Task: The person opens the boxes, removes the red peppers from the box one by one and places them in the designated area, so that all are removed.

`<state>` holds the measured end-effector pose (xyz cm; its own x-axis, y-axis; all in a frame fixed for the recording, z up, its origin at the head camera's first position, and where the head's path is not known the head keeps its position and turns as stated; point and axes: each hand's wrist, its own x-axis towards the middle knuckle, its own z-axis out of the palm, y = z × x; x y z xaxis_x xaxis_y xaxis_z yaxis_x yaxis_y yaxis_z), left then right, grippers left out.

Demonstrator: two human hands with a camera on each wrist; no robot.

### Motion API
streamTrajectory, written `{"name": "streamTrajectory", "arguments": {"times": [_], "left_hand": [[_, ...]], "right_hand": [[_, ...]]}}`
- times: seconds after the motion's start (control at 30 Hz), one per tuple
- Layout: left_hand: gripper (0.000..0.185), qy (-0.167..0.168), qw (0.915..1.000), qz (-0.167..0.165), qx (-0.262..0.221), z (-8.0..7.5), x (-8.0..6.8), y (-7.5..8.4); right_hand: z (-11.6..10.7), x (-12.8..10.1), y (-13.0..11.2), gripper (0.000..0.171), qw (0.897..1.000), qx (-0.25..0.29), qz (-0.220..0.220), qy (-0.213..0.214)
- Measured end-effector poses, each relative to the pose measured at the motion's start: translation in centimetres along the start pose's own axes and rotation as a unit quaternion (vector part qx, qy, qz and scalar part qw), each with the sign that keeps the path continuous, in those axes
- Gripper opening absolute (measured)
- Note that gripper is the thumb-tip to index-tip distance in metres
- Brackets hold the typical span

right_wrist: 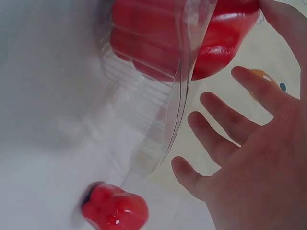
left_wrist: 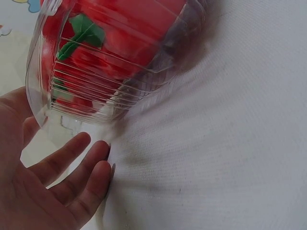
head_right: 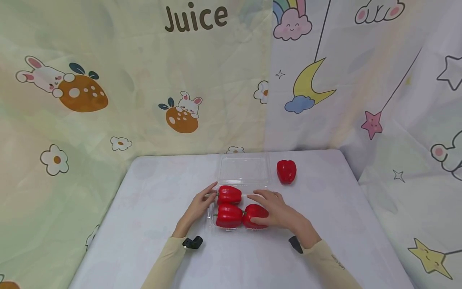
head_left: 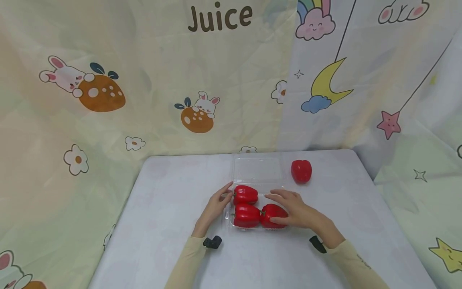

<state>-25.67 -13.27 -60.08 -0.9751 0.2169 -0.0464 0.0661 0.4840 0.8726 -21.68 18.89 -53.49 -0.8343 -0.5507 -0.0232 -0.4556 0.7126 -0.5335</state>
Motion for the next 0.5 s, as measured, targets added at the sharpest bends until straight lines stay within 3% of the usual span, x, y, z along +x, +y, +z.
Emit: {"name": "streamTrajectory", "arguments": {"times": [0.27, 0.5], "left_hand": [[0.051, 0.002, 1.0, 0.002, 0.003, 0.0, 0.04, -0.05], [0.051, 0.002, 1.0, -0.004, 0.007, 0.02, 0.05, -0.09]], "right_hand": [[0.72, 0.06, -0.18, 0.089, 1.0, 0.005, 0.01, -0.027], [0.99, 0.06, -0.26, 0.083, 0.999, -0.013, -0.022, -0.03]]}}
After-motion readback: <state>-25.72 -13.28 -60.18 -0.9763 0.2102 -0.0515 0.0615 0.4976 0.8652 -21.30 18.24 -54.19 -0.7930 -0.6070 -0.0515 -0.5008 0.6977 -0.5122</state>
